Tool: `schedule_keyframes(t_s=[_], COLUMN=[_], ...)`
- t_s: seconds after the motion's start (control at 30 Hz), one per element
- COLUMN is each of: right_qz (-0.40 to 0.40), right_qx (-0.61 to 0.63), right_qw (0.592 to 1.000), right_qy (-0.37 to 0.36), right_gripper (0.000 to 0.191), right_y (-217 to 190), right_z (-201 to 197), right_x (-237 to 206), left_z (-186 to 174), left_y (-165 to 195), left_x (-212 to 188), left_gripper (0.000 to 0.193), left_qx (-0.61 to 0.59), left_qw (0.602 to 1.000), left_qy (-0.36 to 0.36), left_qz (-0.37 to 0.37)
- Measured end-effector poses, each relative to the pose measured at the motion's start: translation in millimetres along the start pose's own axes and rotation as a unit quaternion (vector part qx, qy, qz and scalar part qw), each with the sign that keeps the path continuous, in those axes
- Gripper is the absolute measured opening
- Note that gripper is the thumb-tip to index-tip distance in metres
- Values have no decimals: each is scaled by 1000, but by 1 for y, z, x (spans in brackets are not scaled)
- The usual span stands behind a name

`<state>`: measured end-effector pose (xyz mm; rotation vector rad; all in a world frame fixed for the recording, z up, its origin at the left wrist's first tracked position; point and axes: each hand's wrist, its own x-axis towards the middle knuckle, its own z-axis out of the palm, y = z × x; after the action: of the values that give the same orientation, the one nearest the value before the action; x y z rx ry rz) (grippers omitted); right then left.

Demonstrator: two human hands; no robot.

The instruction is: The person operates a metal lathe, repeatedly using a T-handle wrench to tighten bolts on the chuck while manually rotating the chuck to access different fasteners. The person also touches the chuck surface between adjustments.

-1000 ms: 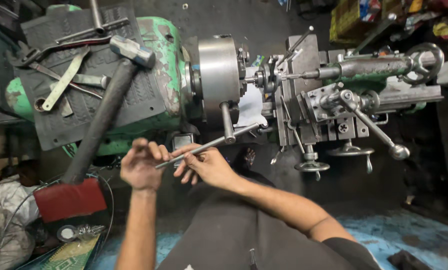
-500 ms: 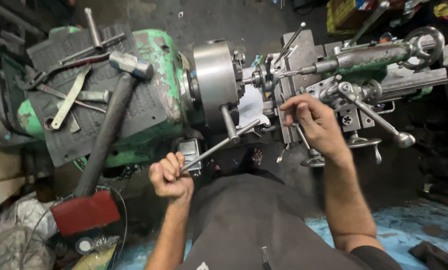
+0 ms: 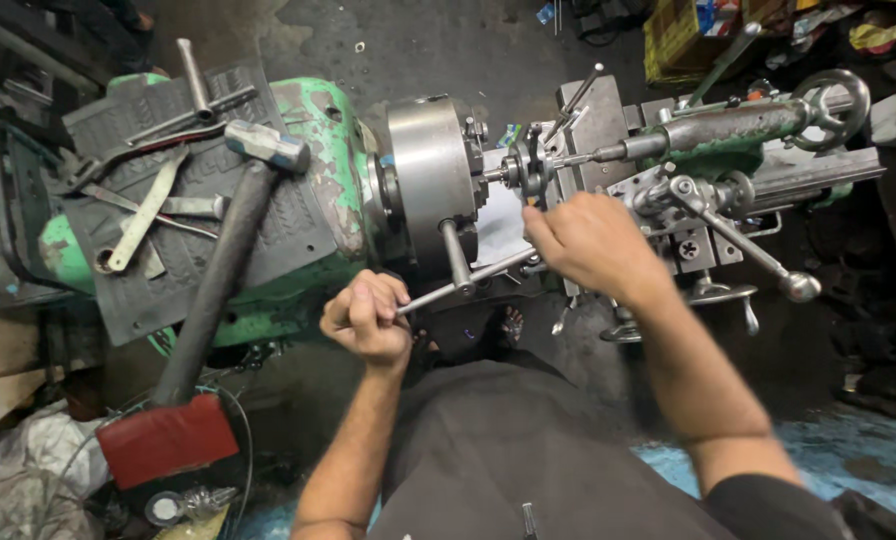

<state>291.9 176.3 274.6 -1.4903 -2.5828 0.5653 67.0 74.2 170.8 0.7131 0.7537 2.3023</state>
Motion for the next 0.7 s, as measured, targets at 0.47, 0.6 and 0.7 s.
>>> schedule_keyframes(t_s=[0.47,0.6,0.7], right_qz=[-72,-59,20], right_qx=[-4,131,77], right_qw=[997,970,976], right_qy=[-38,195,205], right_gripper=[29,37,44], right_y=[5,-19,-26], right_z=[-60,-149,-85], right_x=[-45,-70,-55], left_z=[-49,-50,-43], left_y=[-15,-12,-6], left_x=[-42,-37,-31], left_gripper=[37,38,39], left_qx=[-106,-95,-83], left_qw=[994,994,993], left_qy=[-5,-54,-88], left_qz=[1,-13,-1])
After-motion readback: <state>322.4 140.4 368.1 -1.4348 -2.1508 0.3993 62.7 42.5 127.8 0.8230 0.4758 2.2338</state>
